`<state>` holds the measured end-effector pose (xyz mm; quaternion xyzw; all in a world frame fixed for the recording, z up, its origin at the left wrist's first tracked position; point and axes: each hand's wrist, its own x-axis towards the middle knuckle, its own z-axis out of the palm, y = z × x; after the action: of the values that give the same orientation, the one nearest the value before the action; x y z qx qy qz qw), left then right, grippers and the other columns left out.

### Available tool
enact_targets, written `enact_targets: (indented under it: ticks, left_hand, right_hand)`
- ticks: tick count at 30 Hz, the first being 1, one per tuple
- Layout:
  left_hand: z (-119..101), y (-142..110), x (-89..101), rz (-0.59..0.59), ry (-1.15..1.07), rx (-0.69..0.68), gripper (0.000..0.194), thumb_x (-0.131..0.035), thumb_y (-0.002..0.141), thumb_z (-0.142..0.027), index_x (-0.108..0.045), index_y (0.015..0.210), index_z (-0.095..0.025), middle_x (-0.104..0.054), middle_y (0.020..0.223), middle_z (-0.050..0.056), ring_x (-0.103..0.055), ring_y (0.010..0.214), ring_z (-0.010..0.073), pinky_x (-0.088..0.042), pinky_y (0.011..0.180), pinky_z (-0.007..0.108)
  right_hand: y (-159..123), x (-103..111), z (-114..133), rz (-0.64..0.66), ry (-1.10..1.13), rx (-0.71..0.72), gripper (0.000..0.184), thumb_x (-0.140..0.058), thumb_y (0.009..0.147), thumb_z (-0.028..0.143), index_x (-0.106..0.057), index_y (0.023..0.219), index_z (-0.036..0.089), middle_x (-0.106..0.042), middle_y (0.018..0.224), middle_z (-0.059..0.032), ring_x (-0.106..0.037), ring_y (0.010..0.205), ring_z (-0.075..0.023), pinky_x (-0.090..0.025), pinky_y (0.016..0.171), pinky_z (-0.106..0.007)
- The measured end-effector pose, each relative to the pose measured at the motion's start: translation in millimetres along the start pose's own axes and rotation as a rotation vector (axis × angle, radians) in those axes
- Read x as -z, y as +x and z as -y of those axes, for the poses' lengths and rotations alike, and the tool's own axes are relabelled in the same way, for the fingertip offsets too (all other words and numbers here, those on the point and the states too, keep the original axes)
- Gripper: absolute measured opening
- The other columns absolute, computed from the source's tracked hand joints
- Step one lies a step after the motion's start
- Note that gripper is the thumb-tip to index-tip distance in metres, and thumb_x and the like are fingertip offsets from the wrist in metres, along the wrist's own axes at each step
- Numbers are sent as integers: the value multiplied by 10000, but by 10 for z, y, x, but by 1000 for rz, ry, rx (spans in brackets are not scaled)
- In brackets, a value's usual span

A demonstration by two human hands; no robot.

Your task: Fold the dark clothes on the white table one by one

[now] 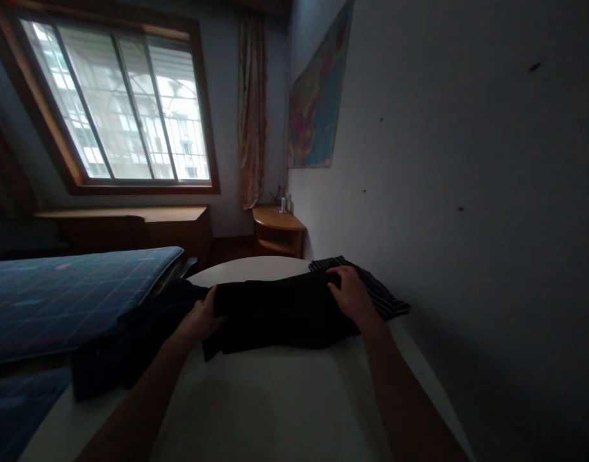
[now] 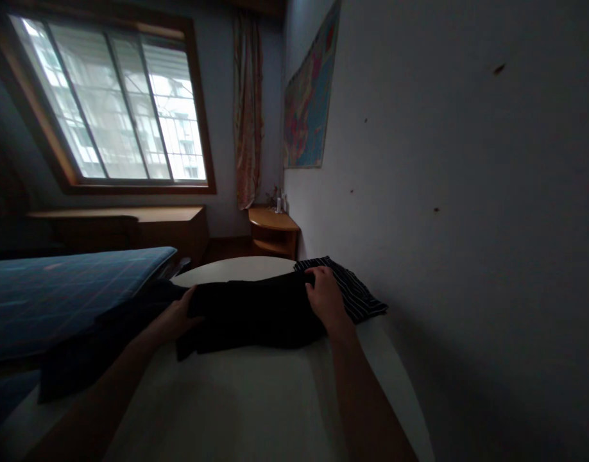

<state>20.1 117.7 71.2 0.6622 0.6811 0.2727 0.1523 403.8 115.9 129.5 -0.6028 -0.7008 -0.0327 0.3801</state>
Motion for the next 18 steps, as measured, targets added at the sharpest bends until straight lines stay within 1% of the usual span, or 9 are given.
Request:
enact_targets:
  ticks: [3, 5, 6, 9, 11, 12, 14, 16, 18]
  left_hand:
    - [-6, -52, 46, 106, 128, 21, 882, -715, 735, -246, -306, 1512, -158, -695, 1164, 194, -672, 1085, 356, -505, 899, 422]
    - [-51, -61, 78, 98, 167, 13, 856, -694, 751, -214, -306, 1514, -178, -695, 1177, 192, -665, 1104, 352, -494, 910, 425]
    - [-85, -62, 97, 72, 158, 3, 827, -684, 762, -213, -324, 1506, -181, -692, 1189, 189, -664, 1111, 342, -493, 914, 418]
    - [-206, -80, 177, -17, 23, -22, 714, -675, 798, -305, -418, 1449, -162, -688, 1206, 172, -675, 1091, 299, -511, 901, 375]
    - [-262, -117, 247, -48, -61, -14, 677, -671, 810, -386, -467, 1410, -148, -697, 1185, 162, -688, 1057, 285, -525, 884, 359]
    - [-269, -143, 278, -63, -76, -7, 670, -669, 811, -407, -480, 1398, -145, -701, 1173, 159, -692, 1045, 286, -527, 884, 362]
    - [-231, -205, 317, -111, -71, 16, 654, -660, 816, -416, -488, 1385, -144, -704, 1161, 161, -694, 1035, 294, -525, 896, 381]
    - [-132, -279, 302, -166, -58, 46, 627, -642, 824, -394, -482, 1380, -152, -700, 1165, 161, -687, 1055, 299, -520, 913, 400]
    - [-4, -371, 232, -195, -46, 45, 628, -625, 818, -379, -472, 1380, -144, -667, 1226, 172, -654, 1128, 302, -505, 952, 410]
  right_hand:
    - [-5, 89, 177, -23, -99, -39, 202, -629, 807, 216, -676, 1001, 188, -607, 1057, -109, -564, 1057, -270, -427, 976, -424]
    - [-21, 163, 356, -11, -114, -36, 149, -644, 811, 241, -687, 947, 202, -630, 1007, -100, -577, 1026, -275, -441, 926, -412]
    - [-42, 198, 461, 35, -91, -33, 123, -647, 818, 252, -691, 923, 206, -647, 973, -90, -597, 983, -263, -455, 881, -389]
    - [-182, 267, 781, 315, 25, -34, 95, -645, 854, 296, -704, 873, 224, -696, 847, -41, -646, 792, -203, -460, 704, -309]
    - [-339, 262, 929, 521, 31, -27, 95, -663, 850, 310, -714, 888, 240, -721, 839, -26, -663, 761, -191, -449, 659, -289]
    - [-428, 244, 966, 598, 0, -15, 116, -682, 836, 311, -718, 924, 243, -732, 878, -32, -675, 792, -201, -455, 672, -290]
    - [-608, 180, 956, 706, -97, 14, 266, -726, 792, 297, -707, 1049, 232, -733, 1010, -73, -685, 895, -246, -483, 737, -322]
    - [-762, 92, 853, 742, -181, 54, 474, -752, 744, 248, -658, 1207, 205, -689, 1171, -134, -657, 1034, -307, -499, 835, -386]
    - [-871, -5, 701, 720, -195, 107, 603, -711, 734, 162, -589, 1325, 186, -612, 1316, -170, -577, 1198, -340, -475, 947, -441]
